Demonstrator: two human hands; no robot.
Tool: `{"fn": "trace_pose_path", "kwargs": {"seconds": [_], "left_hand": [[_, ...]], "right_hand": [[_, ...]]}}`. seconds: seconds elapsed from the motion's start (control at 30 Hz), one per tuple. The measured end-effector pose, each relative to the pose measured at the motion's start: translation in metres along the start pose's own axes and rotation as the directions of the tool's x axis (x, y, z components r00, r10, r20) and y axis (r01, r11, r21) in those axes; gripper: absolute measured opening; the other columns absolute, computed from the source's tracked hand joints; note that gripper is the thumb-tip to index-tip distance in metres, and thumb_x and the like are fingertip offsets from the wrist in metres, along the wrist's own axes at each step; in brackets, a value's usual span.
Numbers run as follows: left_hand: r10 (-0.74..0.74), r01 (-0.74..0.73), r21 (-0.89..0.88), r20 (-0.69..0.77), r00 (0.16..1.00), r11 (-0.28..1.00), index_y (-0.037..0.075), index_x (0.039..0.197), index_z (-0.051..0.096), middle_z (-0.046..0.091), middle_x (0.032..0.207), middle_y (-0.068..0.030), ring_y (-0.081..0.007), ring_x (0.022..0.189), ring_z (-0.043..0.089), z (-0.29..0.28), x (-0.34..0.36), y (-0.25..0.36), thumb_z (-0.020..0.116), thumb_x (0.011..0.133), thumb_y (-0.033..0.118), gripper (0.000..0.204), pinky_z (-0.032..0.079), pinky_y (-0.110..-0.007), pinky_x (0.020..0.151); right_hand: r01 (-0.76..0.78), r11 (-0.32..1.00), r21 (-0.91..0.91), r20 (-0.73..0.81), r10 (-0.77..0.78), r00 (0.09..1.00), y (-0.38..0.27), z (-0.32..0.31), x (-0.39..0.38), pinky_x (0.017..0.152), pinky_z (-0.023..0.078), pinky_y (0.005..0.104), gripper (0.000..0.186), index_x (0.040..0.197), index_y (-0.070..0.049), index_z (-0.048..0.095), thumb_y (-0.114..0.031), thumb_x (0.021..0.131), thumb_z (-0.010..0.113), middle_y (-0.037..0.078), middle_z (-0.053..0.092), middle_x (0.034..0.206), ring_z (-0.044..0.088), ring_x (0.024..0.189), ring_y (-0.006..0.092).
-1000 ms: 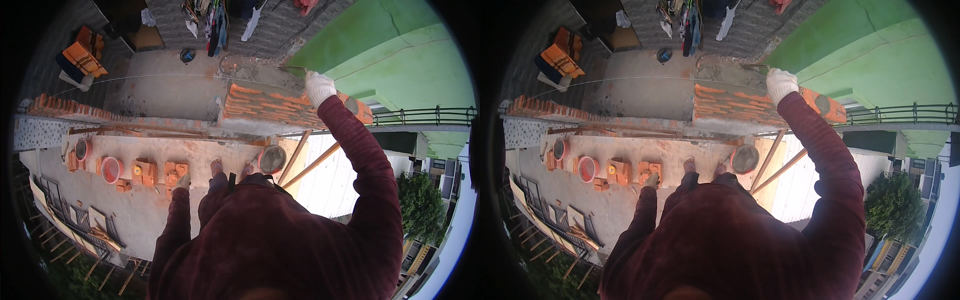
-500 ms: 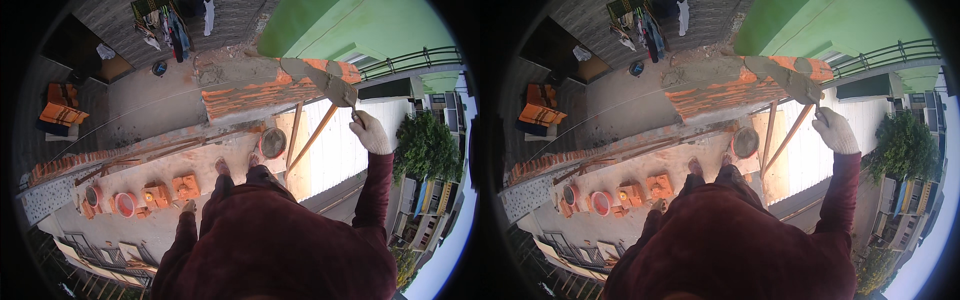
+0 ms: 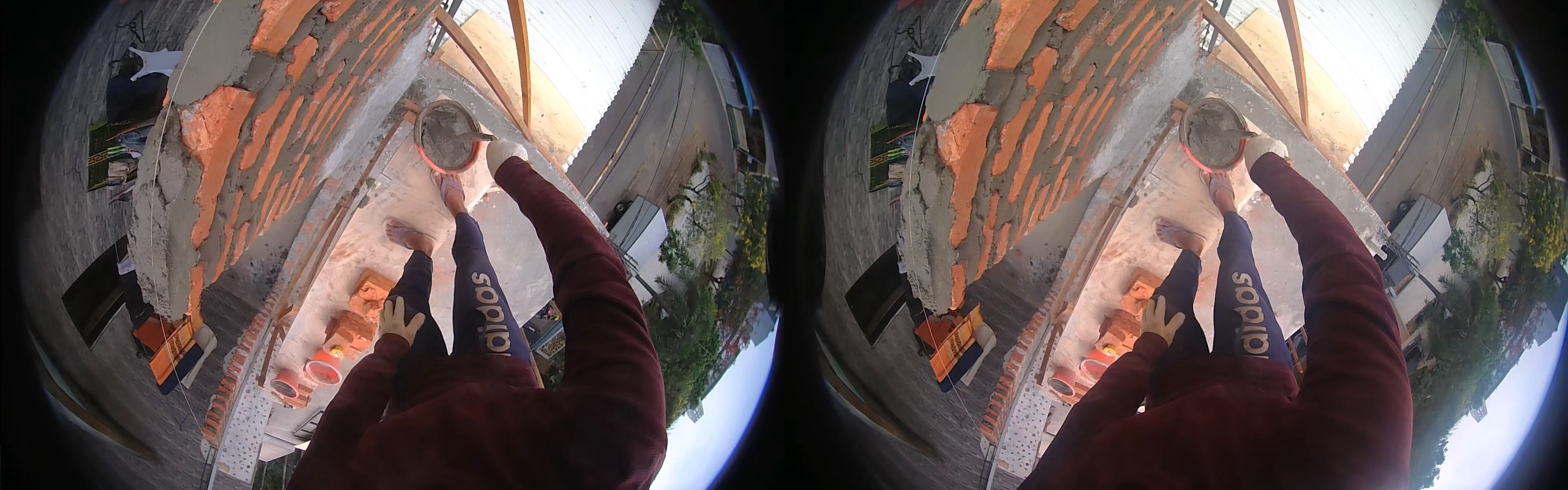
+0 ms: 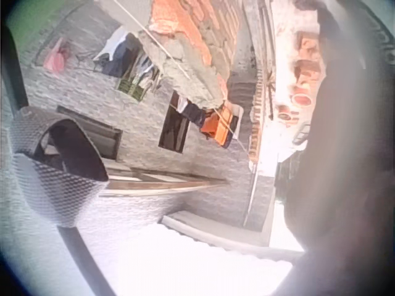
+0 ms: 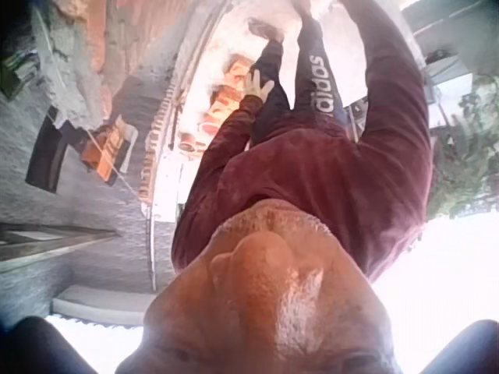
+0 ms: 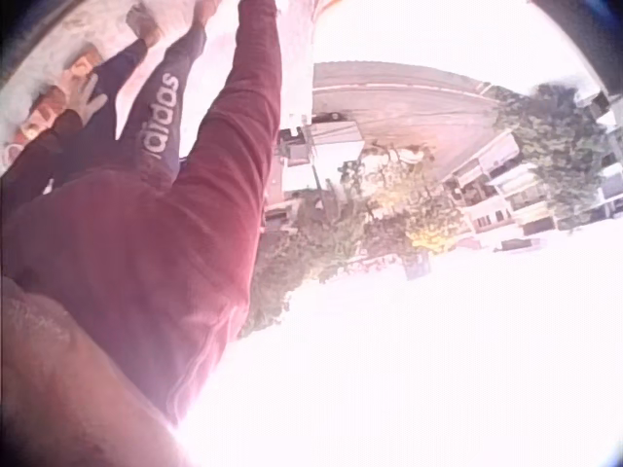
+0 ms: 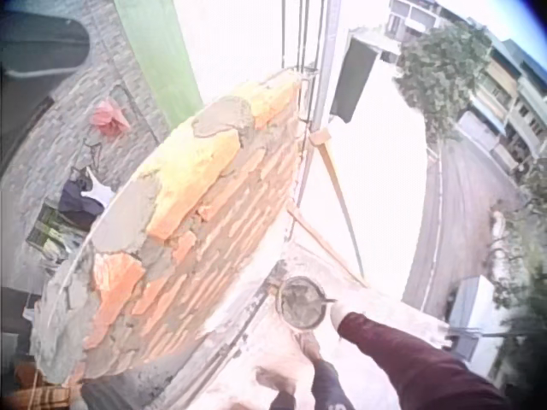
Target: The person scoops mortar from a bucket using a trowel and applies it to a brick wall. They then pick up a red brick, place it onto the mortar, and tap it into position to continue building the wall.
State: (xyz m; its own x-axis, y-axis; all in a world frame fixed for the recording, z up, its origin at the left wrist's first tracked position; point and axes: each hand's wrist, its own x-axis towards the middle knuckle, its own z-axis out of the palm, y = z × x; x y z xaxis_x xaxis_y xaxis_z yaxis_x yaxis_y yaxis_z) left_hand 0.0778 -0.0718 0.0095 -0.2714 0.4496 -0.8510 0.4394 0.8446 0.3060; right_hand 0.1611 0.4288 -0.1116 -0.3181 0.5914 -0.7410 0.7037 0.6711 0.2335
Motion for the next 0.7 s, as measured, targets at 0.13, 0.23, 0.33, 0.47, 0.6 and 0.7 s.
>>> {"fn": "trace_pose_path", "kwargs": {"seconds": [0.13, 0.23, 0.33, 0.47, 0.6, 0.7], "left_hand": [[0.029, -0.018, 0.126, -0.083, 0.996, 0.992, 0.008, 0.158, 0.045, 0.038, 0.162, -0.0268, -0.0556, 0.150, 0.030, -0.001, 0.019, 0.017, 0.070, 0.090, 0.061, 0.090, 0.028, -0.064, 0.122], [0.043, -0.030, 0.186, -0.068, 0.997, 0.982, 0.008, 0.158, 0.045, 0.038, 0.162, -0.0258, -0.0548, 0.151, 0.029, -0.001, 0.037, 0.023, 0.071, 0.090, 0.058, 0.088, 0.025, -0.064, 0.124], [0.052, -0.044, 0.220, -0.033, 0.998, 0.974, 0.008, 0.157, 0.046, 0.039, 0.162, -0.0247, -0.0540, 0.152, 0.027, 0.004, 0.047, 0.031, 0.070, 0.092, 0.055, 0.084, 0.022, -0.064, 0.125], [0.008, -0.006, 0.225, -0.009, 1.000, 0.974, 0.007, 0.156, 0.048, 0.040, 0.162, -0.0242, -0.0533, 0.152, 0.027, 0.007, 0.043, 0.036, 0.069, 0.093, 0.052, 0.080, 0.020, -0.066, 0.125], [0.022, -0.022, 0.237, 0.002, 1.000, 0.971, 0.007, 0.155, 0.049, 0.042, 0.161, -0.0240, -0.0532, 0.151, 0.029, 0.010, 0.048, 0.034, 0.069, 0.093, 0.051, 0.078, 0.020, -0.067, 0.124], [0.033, -0.038, 0.248, 0.026, 0.999, 0.968, 0.007, 0.153, 0.051, 0.043, 0.160, -0.0238, -0.0532, 0.151, 0.030, 0.007, 0.057, 0.034, 0.069, 0.093, 0.050, 0.076, 0.020, -0.068, 0.124]], "right_hand": [[-0.069, 0.967, 0.246, -0.075, 0.090, 0.993, -0.027, 0.008, 0.075, 0.084, 0.063, 0.0431, 0.027, 0.116, -0.009, 0.079, -0.018, 0.101, 0.058, 0.016, 0.078, 0.117, 0.077, 0.108, 0.0323], [0.256, 0.954, -0.154, 0.031, -0.255, 0.967, -0.036, 0.052, 0.124, 0.080, 0.063, 0.0422, 0.028, 0.117, -0.005, 0.079, -0.014, 0.096, 0.063, 0.019, 0.078, 0.107, 0.078, 0.100, 0.0318], [0.099, 0.985, -0.145, 0.005, -0.100, 0.995, -0.068, 0.143, 0.120, 0.080, 0.061, 0.0367, 0.027, 0.110, -0.006, 0.082, -0.022, 0.094, 0.068, 0.018, 0.076, 0.118, 0.077, 0.104, 0.0316], [0.138, 0.986, 0.097, -0.079, -0.131, 0.988, -0.071, 0.144, 0.067, 0.076, 0.062, 0.0413, 0.033, 0.112, 0.003, 0.077, -0.023, 0.095, 0.066, 0.023, 0.076, 0.104, 0.079, 0.096, 0.0322], [-0.009, 0.799, 0.602, 0.118, -0.078, 0.990, -0.047, 0.094, 0.065, 0.077, 0.062, 0.0460, 0.040, 0.111, 0.004, 0.076, -0.031, 0.093, 0.066, 0.025, 0.076, 0.102, 0.079, 0.093, 0.0336], [-0.144, 0.642, 0.753, 0.332, -0.182, 0.926, -0.049, 0.075, 0.083, 0.084, 0.061, 0.0483, 0.045, 0.109, 0.002, 0.075, -0.038, 0.095, 0.062, 0.024, 0.076, 0.105, 0.077, 0.101, 0.0357]]}}
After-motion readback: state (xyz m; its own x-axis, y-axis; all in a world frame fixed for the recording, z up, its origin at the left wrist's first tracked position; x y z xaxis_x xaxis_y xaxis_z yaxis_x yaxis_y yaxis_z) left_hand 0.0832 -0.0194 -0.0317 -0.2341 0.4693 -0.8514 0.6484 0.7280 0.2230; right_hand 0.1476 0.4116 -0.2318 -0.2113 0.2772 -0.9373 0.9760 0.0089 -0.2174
